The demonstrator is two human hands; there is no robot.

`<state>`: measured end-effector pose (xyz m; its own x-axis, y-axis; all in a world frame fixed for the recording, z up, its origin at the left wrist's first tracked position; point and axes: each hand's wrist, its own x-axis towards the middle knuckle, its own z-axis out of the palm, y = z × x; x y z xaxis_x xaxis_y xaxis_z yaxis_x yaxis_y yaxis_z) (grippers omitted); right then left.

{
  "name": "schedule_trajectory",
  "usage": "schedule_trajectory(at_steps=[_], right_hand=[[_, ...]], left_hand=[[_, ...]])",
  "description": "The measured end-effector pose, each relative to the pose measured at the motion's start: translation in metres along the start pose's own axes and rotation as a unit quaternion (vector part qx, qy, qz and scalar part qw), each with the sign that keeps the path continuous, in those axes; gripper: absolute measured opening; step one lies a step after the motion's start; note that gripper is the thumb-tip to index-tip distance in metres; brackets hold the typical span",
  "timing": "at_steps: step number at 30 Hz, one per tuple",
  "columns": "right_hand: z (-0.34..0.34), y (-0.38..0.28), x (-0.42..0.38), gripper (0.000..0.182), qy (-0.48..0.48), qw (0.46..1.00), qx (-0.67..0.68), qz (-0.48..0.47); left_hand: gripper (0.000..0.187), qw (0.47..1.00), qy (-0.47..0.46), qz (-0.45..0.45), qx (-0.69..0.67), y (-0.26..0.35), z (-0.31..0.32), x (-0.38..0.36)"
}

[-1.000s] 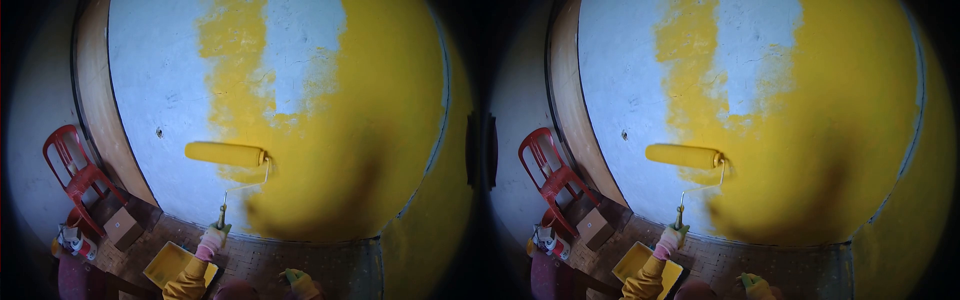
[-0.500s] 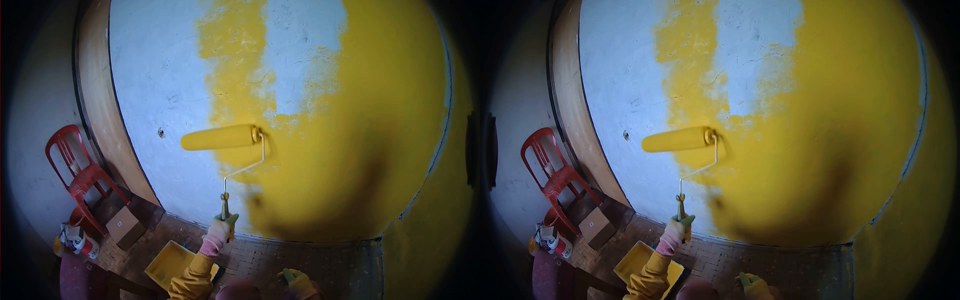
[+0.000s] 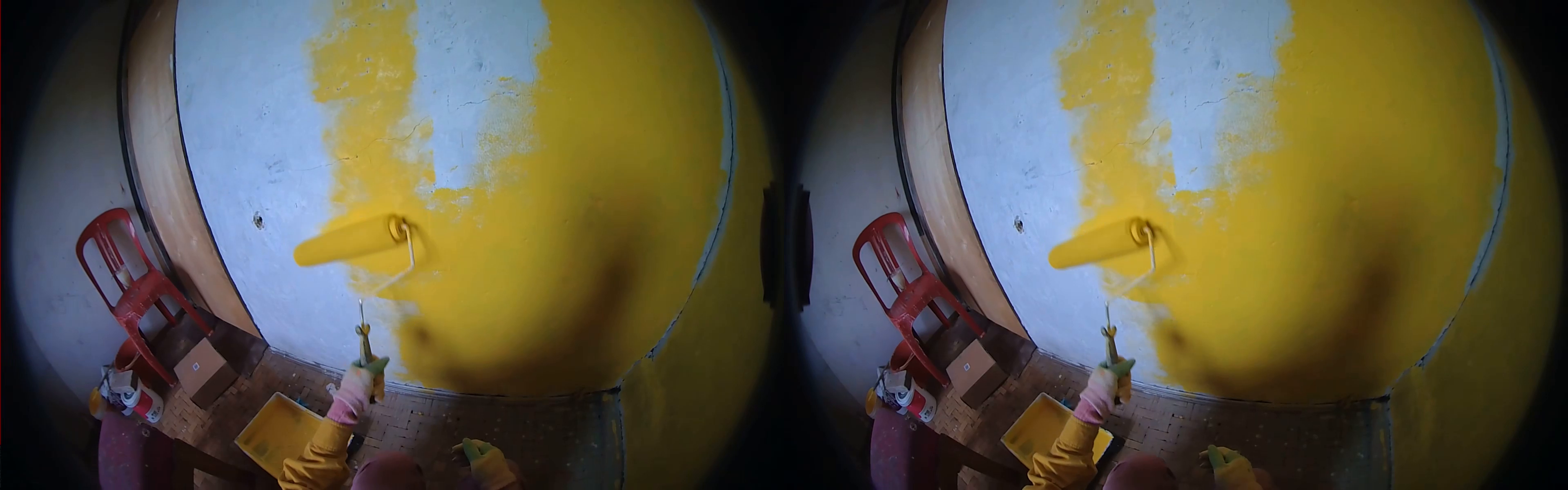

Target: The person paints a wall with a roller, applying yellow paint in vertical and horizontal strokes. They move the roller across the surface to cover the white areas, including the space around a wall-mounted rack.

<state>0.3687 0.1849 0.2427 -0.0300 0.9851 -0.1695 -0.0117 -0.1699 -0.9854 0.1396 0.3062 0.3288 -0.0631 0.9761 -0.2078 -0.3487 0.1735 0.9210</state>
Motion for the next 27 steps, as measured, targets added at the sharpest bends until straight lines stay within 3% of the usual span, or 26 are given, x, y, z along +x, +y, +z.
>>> schedule_trajectory(at_steps=[4,8,11,13,15,20,22,24,26,27], right_hand=[[-0.002,0.003,-0.001,0.030,0.010,1.000,-0.018,-0.019],[-0.005,-0.008,-0.007,0.031,0.003,1.000,-0.014,-0.021],[-0.003,0.000,-0.006,0.031,0.008,0.999,-0.027,-0.038],[0.000,0.007,0.001,0.032,0.014,0.997,-0.042,-0.066],[0.003,0.009,0.007,0.022,-0.018,0.999,0.008,0.046],[0.021,-0.002,0.024,0.022,-0.028,0.991,-0.130,-0.010],[0.032,0.008,0.047,0.023,-0.041,0.981,-0.185,-0.028],[0.048,0.019,0.071,0.024,-0.043,0.895,-0.343,-0.280],[0.066,0.000,0.093,0.027,-0.046,0.821,-0.432,-0.369],[0.078,-0.005,0.108,0.028,-0.026,0.831,-0.386,-0.400]], left_hand=[[0.025,0.998,-0.002,-0.055,-0.009,-0.010,-0.001,-0.002],[0.025,1.000,-0.020,-0.002,-0.011,0.019,-0.004,0.012],[0.026,0.997,0.026,0.052,0.054,0.019,-0.004,0.004],[0.023,0.978,0.069,0.109,0.162,-0.003,-0.017,0.002],[0.022,0.980,0.084,0.081,0.161,-0.027,-0.023,-0.005],[0.021,0.984,0.067,0.059,0.152,-0.085,-0.045,-0.002],[0.019,0.964,0.077,0.098,0.235,-0.100,-0.048,0.004],[0.019,0.966,0.068,0.059,0.244,-0.086,-0.030,-0.005],[0.019,0.970,0.052,0.020,0.237,-0.085,-0.022,-0.003],[0.019,0.961,0.047,0.008,0.271,-0.085,-0.024,0.000]])
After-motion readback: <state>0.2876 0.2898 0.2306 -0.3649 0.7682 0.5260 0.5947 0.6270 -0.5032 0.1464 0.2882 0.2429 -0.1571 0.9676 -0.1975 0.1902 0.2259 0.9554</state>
